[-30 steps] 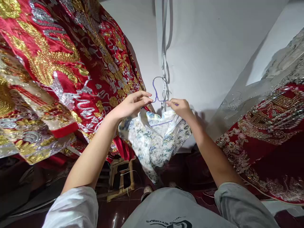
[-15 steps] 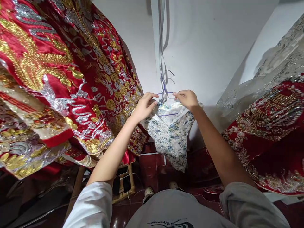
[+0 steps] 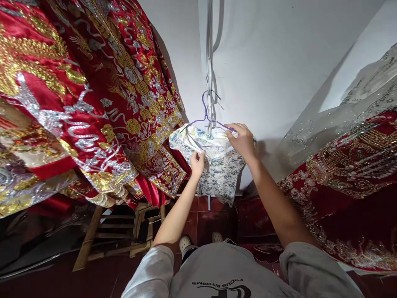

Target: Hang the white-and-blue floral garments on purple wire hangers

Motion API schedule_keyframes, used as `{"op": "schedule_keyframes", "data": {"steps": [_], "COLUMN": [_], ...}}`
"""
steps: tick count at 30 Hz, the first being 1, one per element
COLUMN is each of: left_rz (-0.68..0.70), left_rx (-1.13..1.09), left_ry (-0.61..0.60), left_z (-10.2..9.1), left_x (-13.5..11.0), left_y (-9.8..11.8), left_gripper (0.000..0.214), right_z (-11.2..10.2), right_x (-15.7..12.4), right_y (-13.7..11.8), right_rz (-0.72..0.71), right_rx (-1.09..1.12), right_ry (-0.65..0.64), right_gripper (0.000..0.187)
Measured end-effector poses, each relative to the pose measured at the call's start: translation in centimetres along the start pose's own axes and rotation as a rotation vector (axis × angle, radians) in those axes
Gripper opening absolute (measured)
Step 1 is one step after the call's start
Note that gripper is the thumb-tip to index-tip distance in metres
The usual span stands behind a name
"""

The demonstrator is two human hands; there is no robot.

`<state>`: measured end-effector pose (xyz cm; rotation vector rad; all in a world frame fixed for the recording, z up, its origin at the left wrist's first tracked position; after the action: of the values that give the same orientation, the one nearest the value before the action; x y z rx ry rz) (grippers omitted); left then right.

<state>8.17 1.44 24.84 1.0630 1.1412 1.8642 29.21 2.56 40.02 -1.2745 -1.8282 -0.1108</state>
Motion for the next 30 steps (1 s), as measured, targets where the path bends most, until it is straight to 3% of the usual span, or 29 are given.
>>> {"op": "schedule_keyframes", "data": {"steps": [3, 5, 6, 7, 8, 10, 11, 13, 17, 20, 23, 27, 30], "left_rz": [0.008, 0.012, 0.012, 0.011, 0.004, -0.042, -0.078, -0.151, -0.215, -0.131, 0.019, 0.055, 0.055], "left_rx": [-0.025, -0.042, -0.047, -0.048, -0.052, -0.075, -0.095, -0.140, -0.184, -0.152, 0.018, 0.219, 0.254], "left_ry": [0.024, 0.058, 0.073, 0.087, 0.094, 0.079, 0.057, -0.011, -0.128, -0.032, 0.040, -0.166, -0.216], "left_z": [-0.2, -0.8, -1.2, -1.5, -1.9, -2.3, -2.3, -2.1, -1.9, -3.3, -4.6, -3.7, -2.7], "left_x": [-0.2, -1.2, -2.0, -2.8, -3.7, -5.3, -6.1, -7.2, -8.0, -8.0, -9.0, -11.3, -12.3], "left_y": [0.2, 0.3, 0.3, 0.3, 0.3, 0.2, 0.2, 0.3, 1.1, 1.5, 1.1, -1.2, -2.2], "left_gripper": [0.046, 0.048, 0.049, 0.050, 0.051, 0.049, 0.047, 0.044, 0.040, 0.033, 0.024, 0.010, 0.010], "right_z": [0.3, 1.1, 2.1, 3.7, 5.7, 10.2, 11.8, 13.5, 14.0, 13.3, 12.6, 11.8, 11.1], "right_x": [-3.4, -7.1, -9.0, -10.9, -12.6, -15.8, -17.1, -18.2, -17.6, -17.3, -17.8, -18.4, -18.4], "right_y": [0.0, 0.4, 0.8, 1.1, 1.2, 0.5, 0.0, -0.7, -1.3, -1.3, -1.3, -2.1, -2.9], "right_rz": [0.001, 0.130, 0.222, 0.313, 0.393, 0.479, 0.495, 0.517, 0.605, 0.633, 0.645, 0.611, 0.582], "right_rx": [0.002, 0.062, 0.142, 0.238, 0.349, 0.549, 0.609, 0.678, 0.791, 0.807, 0.777, 0.776, 0.777], "right_ry": [0.193, 0.320, 0.313, 0.227, 0.038, -0.464, -0.656, -0.814, -0.712, -0.631, -0.573, -0.535, -0.570], "right_gripper": [0.030, 0.029, 0.030, 0.034, 0.042, 0.059, 0.065, 0.070, 0.066, 0.062, 0.064, 0.066, 0.064]}}
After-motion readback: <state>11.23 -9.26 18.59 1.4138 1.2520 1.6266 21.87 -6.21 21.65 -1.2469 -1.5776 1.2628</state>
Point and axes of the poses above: each hand's wrist, its own x-axis towards the middle knuckle, its own z-axis out of the palm, y = z × x, the point moved 5 cm from there along x, towards the middle knuckle, and after that the axes turned 12 degrees about -x, right-handed, at the moved point
